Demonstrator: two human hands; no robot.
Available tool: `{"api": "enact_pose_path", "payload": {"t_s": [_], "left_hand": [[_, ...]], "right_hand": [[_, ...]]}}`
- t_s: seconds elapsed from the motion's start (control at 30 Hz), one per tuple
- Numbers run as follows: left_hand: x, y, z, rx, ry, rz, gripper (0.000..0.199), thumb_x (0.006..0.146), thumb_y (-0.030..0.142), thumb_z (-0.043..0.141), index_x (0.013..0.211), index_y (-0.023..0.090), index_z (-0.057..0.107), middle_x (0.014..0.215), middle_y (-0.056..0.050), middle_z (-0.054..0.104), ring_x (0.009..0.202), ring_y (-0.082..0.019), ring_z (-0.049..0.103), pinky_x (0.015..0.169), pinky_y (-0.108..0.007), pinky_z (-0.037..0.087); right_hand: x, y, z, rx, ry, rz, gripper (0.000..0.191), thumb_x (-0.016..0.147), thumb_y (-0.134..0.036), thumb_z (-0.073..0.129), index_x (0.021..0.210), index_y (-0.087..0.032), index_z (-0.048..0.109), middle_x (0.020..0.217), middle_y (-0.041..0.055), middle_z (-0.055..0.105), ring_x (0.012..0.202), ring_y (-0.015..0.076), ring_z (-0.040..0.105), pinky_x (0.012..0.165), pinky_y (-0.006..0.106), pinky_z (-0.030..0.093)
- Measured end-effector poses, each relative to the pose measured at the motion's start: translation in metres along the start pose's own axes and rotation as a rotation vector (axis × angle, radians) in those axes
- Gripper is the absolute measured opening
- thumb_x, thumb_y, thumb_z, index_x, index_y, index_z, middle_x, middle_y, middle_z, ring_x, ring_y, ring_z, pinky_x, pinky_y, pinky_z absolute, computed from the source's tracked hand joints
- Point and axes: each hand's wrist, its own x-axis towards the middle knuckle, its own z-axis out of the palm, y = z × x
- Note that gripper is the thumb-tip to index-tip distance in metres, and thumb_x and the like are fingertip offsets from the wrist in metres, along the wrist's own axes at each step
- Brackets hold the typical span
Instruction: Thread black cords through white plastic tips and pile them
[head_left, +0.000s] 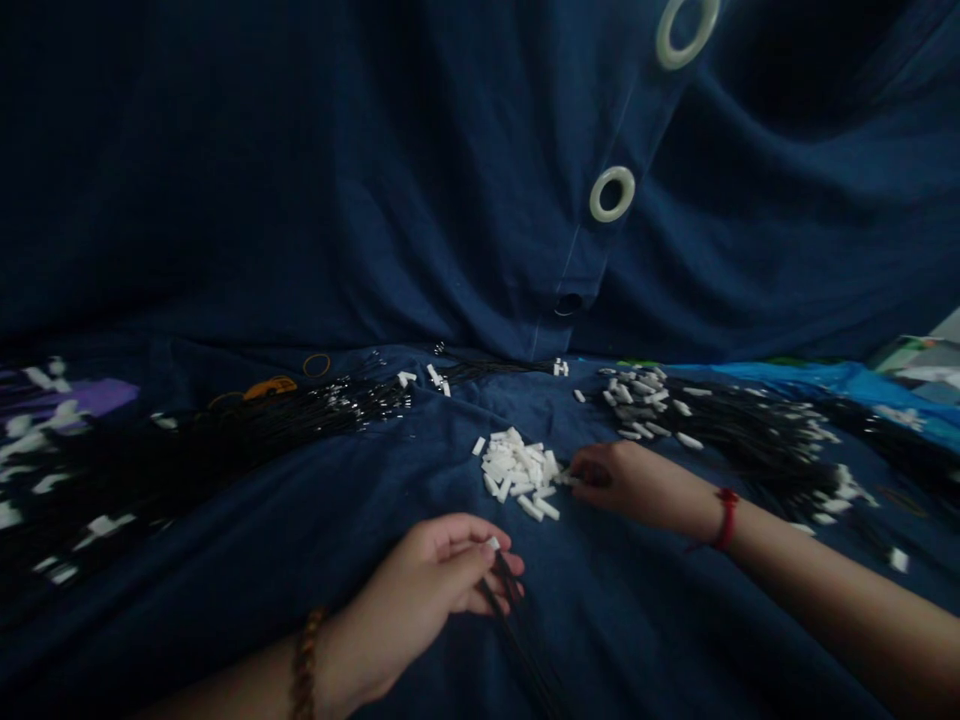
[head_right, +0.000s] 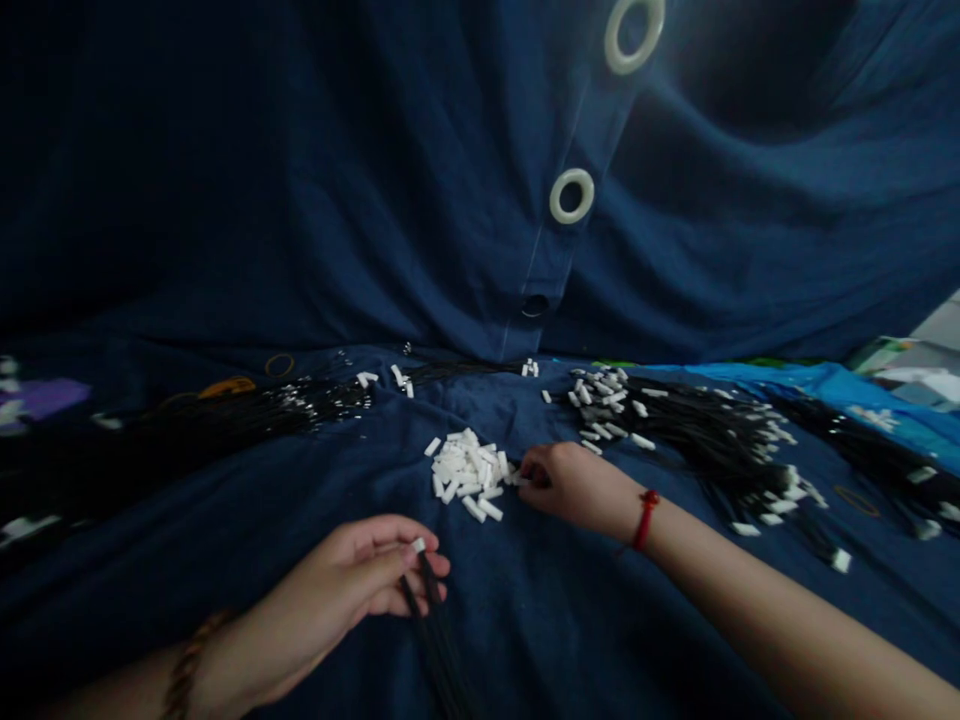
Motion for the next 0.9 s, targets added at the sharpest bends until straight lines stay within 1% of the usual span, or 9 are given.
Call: {"api": "enact_pose_path", "payload": {"t_s": [0.17, 0.27, 0.33, 0.43, 0.5, 0.6, 0.67, 0.73, 0.9], "left_hand": [[0.001, 0.001, 0.000, 0.013, 0.000, -0.020, 0.020, 0.082, 0.023, 0.047, 0.095, 0.009, 0.055, 0.093, -0.013, 0.065, 0.078, -0.019, 0.062, 0.077, -0.036, 0.046], [0.000, 0.004, 0.000, -0.028, -0.026, -0.048, 0.023, 0.079, 0.023, 0.053, 0.096, 0.009, 0.055, 0.096, -0.015, 0.065, 0.083, -0.021, 0.062, 0.081, -0.038, 0.046], [-0.002, 0.007, 0.000, -0.069, -0.036, -0.091, 0.024, 0.076, 0.021, 0.057, 0.097, 0.008, 0.056, 0.098, -0.016, 0.064, 0.088, -0.023, 0.061, 0.084, -0.039, 0.044], [-0.003, 0.009, -0.001, -0.107, -0.071, -0.137, 0.026, 0.075, 0.021, 0.059, 0.098, 0.009, 0.057, 0.100, -0.016, 0.064, 0.092, -0.023, 0.060, 0.087, -0.039, 0.042], [-0.002, 0.009, -0.001, -0.073, -0.133, -0.129, 0.023, 0.076, 0.022, 0.057, 0.096, 0.010, 0.059, 0.098, -0.014, 0.064, 0.093, -0.022, 0.059, 0.087, -0.038, 0.042], [-0.002, 0.008, -0.001, 0.024, -0.169, -0.100, 0.017, 0.080, 0.023, 0.051, 0.089, 0.011, 0.061, 0.092, -0.009, 0.065, 0.088, -0.018, 0.059, 0.081, -0.034, 0.044], [-0.002, 0.008, -0.001, 0.060, -0.139, -0.102, 0.017, 0.082, 0.022, 0.049, 0.087, 0.012, 0.061, 0.089, -0.007, 0.064, 0.084, -0.016, 0.059, 0.078, -0.031, 0.045], [-0.002, 0.010, 0.000, 0.076, -0.123, -0.111, 0.018, 0.082, 0.022, 0.048, 0.088, 0.012, 0.061, 0.089, -0.007, 0.064, 0.083, -0.016, 0.058, 0.078, -0.031, 0.045], [-0.002, 0.015, -0.001, 0.031, -0.139, -0.137, 0.024, 0.082, 0.025, 0.049, 0.097, 0.011, 0.062, 0.091, -0.010, 0.064, 0.085, -0.018, 0.058, 0.079, -0.034, 0.044]], "right_hand": [[0.000, 0.002, 0.011, 0.099, 0.137, -0.025, 0.016, 0.083, -0.028, 0.052, 0.083, -0.012, 0.055, 0.080, 0.0013, 0.051, 0.067, 0.0108, 0.048, 0.066, 0.028, 0.041], [-0.005, -0.002, 0.006, 0.242, 0.215, -0.024, 0.014, 0.080, -0.026, 0.053, 0.078, -0.012, 0.055, 0.076, 0.0011, 0.050, 0.064, 0.0101, 0.045, 0.062, 0.026, 0.039], [-0.010, -0.013, 0.001, 0.396, 0.242, -0.035, 0.013, 0.079, -0.026, 0.053, 0.079, -0.013, 0.054, 0.070, 0.0007, 0.050, 0.059, 0.0096, 0.044, 0.056, 0.023, 0.037], [-0.015, -0.044, 0.002, 0.719, 0.184, -0.104, 0.015, 0.081, -0.029, 0.047, 0.081, -0.014, 0.049, 0.066, -0.0002, 0.051, 0.053, 0.0082, 0.047, 0.047, 0.019, 0.037], [-0.015, -0.067, 0.013, 0.950, 0.096, -0.169, 0.017, 0.082, -0.031, 0.043, 0.086, -0.015, 0.045, 0.064, -0.0004, 0.052, 0.047, 0.0078, 0.048, 0.039, 0.017, 0.037], [-0.014, -0.086, 0.038, 1.220, 0.047, -0.248, 0.020, 0.082, -0.034, 0.043, 0.086, -0.014, 0.044, 0.062, 0.0002, 0.052, 0.046, 0.0073, 0.049, 0.040, 0.017, 0.039], [-0.013, -0.087, 0.051, 1.343, 0.049, -0.282, 0.021, 0.084, -0.034, 0.043, 0.084, -0.013, 0.045, 0.062, 0.0017, 0.053, 0.049, 0.0075, 0.051, 0.043, 0.017, 0.040], [-0.013, -0.082, 0.059, 1.423, 0.049, -0.310, 0.021, 0.085, -0.034, 0.045, 0.082, -0.013, 0.046, 0.064, 0.0034, 0.055, 0.052, 0.0081, 0.052, 0.044, 0.017, 0.040], [-0.011, -0.070, 0.062, 1.460, 0.036, -0.323, 0.016, 0.085, -0.031, 0.047, 0.087, -0.015, 0.050, 0.068, 0.0022, 0.054, 0.047, 0.0058, 0.048, 0.039, 0.014, 0.035]]}}
